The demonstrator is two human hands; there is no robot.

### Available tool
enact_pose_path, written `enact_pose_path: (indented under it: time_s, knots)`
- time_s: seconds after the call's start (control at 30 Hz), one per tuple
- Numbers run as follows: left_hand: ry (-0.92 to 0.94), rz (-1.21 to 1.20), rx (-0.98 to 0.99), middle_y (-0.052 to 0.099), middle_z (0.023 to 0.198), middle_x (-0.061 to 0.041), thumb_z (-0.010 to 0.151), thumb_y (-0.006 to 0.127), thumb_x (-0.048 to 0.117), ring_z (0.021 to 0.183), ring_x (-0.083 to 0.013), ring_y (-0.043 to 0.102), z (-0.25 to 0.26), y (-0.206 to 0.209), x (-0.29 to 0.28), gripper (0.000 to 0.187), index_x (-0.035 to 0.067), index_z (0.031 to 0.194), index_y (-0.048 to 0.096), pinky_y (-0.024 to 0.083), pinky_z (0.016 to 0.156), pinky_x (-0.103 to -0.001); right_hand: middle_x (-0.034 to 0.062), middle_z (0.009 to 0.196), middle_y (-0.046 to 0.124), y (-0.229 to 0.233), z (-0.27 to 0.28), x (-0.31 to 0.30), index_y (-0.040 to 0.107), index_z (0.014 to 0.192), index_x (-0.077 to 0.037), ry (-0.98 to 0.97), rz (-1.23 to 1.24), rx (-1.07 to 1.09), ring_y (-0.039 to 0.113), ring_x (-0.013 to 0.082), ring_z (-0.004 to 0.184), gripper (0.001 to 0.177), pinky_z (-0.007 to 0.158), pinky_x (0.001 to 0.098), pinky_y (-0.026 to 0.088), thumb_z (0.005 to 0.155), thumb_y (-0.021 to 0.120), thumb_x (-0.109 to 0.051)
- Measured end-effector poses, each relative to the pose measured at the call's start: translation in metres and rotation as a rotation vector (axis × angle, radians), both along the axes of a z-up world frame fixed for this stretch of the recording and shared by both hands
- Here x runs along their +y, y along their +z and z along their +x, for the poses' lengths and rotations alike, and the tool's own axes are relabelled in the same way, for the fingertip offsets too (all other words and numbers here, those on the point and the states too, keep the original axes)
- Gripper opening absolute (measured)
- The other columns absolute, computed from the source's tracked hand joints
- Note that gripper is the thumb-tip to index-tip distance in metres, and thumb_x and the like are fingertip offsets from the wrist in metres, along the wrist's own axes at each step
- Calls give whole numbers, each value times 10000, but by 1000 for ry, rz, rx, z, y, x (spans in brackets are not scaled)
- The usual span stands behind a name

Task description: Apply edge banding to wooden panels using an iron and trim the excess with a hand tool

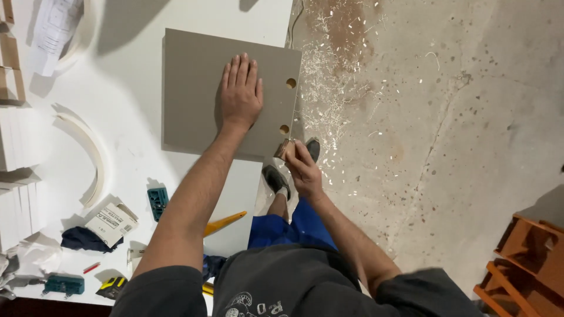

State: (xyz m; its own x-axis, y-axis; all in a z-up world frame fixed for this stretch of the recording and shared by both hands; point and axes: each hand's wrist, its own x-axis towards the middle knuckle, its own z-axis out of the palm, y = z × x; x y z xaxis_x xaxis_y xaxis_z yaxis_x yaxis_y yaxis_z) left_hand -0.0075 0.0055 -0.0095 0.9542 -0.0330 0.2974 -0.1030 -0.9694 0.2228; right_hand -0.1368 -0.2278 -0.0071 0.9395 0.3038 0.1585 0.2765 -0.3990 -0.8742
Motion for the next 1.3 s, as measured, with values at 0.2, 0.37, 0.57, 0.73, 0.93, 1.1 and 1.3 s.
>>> enact_pose_path:
  time_s: [0.2, 0.37, 0.57, 0.73, 0.93, 1.1, 1.3]
  knots:
    - [-6, 15, -28, 493, 1547, -189, 1091, 575, 240, 1451, -361, 427, 0, -3, 3, 434, -5, 1447, 615, 305, 1241, -505, 115, 1166, 518, 9, 189, 32, 628, 1136, -97, -90, 404, 352, 620, 265, 974, 195, 832, 351, 604, 1049, 599, -269]
    - [-6, -2, -10, 495, 1547, -189, 1089, 571, 229, 1451, -360, 429, 3, 1, 2, 429, 0, 1450, 612, 300, 1243, -500, 44, 926, 658, 32, 131, 28, 441, 1493, -177, -63, -61, -128, 511, 66, 645, 459, 482, 168, 426, 1090, 562, 9]
    - [-7, 16, -14, 515, 1534, -197, 1070, 582, 211, 1441, -365, 447, -2, 3, 2, 425, 3, 1439, 626, 309, 1235, -506, 229, 1553, 442, 3, 47, 8, 653, 1349, -155, 84, -40, -134, 535, 424, 1384, 439, 1079, 469, 585, 951, 736, 9]
    - [-7, 12, -2, 487, 1553, -192, 1079, 566, 217, 1454, -361, 423, 1, 0, 1, 435, -4, 1450, 618, 288, 1244, -501, 247, 1474, 472, -16, 233, 15, 671, 1339, -101, -30, -103, -110, 567, 444, 1316, 308, 984, 478, 636, 1034, 704, -120]
    - [10, 11, 85, 451, 1589, -184, 1105, 530, 243, 1491, -344, 377, 0, 2, 1, 465, 18, 1511, 550, 248, 1266, -494, 104, 1207, 619, 106, 36, 32, 620, 1308, -34, -20, 462, 725, 579, 214, 1136, 389, 1012, 330, 448, 964, 621, -215]
    - [-11, 3, -12, 505, 1541, -192, 1078, 561, 199, 1448, -360, 432, -3, 4, 1, 428, -1, 1453, 612, 295, 1242, -502, -9, 855, 643, 104, 146, 51, 626, 984, -133, -98, 223, 618, 601, 102, 730, 233, 627, 240, 470, 986, 561, -357]
    - [-3, 3, 0, 496, 1550, -187, 1078, 579, 184, 1459, -353, 418, 1, 1, 2, 423, 0, 1458, 609, 283, 1250, -495, 125, 1139, 524, 106, 159, 50, 493, 1179, -26, 30, -78, 306, 506, 262, 1020, 345, 860, 410, 460, 1049, 524, -344]
